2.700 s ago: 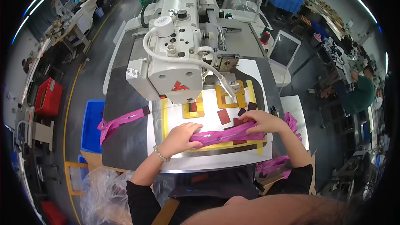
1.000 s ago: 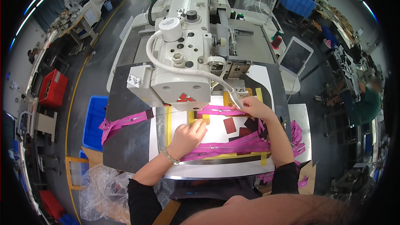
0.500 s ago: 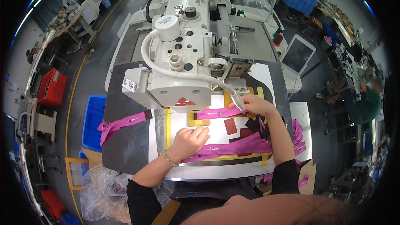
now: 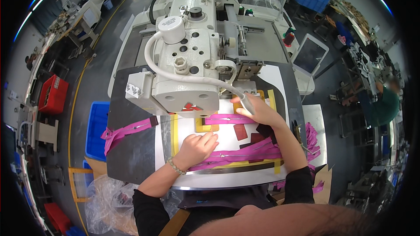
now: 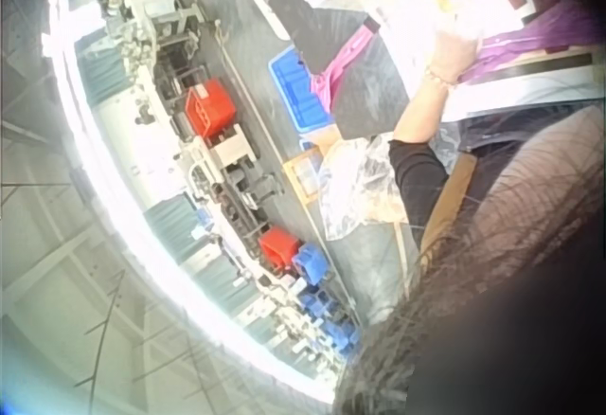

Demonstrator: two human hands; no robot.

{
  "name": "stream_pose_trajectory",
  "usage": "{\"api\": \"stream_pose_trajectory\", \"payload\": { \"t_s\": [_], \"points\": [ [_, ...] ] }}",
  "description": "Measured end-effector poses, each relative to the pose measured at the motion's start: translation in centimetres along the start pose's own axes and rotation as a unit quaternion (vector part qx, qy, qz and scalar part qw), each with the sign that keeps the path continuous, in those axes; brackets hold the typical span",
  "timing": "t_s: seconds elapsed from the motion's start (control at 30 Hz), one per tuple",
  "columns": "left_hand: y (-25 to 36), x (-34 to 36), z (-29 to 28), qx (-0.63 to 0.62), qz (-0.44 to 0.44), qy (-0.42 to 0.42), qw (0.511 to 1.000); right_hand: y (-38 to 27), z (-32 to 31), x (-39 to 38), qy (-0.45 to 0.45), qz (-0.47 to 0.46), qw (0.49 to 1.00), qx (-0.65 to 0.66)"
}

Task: The recorder is using an industrial sewing machine to sew fabric onto pink zippers.

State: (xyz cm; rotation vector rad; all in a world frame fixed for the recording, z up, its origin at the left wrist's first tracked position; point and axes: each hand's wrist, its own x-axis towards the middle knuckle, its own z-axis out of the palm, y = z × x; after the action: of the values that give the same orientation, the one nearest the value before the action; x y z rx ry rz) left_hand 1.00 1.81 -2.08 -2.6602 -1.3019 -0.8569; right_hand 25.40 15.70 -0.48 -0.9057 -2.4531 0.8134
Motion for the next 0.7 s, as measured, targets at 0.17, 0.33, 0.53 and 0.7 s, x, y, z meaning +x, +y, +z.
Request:
{"api": "stream_pose_trajectory", "payload": {
  "t_s": [0.17,0.33,0.53,0.7],
  "points": [
    [-0.1,0.3,-0.2,-0.001,0.029,0.009,1.000,0.1,4.9,3.2,0.048,0.141,0.902,0.406],
    [-0.2,0.1,-0.2,-0.004,0.055,0.034,0.998,-0.7,6.8,3.8,0.125,0.183,0.814,0.537],
    [0.2,0.2,0.2,0.008,0.125,0.042,0.991,-2.4,4.2,0.8,-0.064,0.105,0.916,0.383],
    [0.3,0.1,1.1,0.008,0.088,0.008,0.996,-3.0,3.5,-0.5,-0.013,-0.085,0.996,0.014]
  ]
}}
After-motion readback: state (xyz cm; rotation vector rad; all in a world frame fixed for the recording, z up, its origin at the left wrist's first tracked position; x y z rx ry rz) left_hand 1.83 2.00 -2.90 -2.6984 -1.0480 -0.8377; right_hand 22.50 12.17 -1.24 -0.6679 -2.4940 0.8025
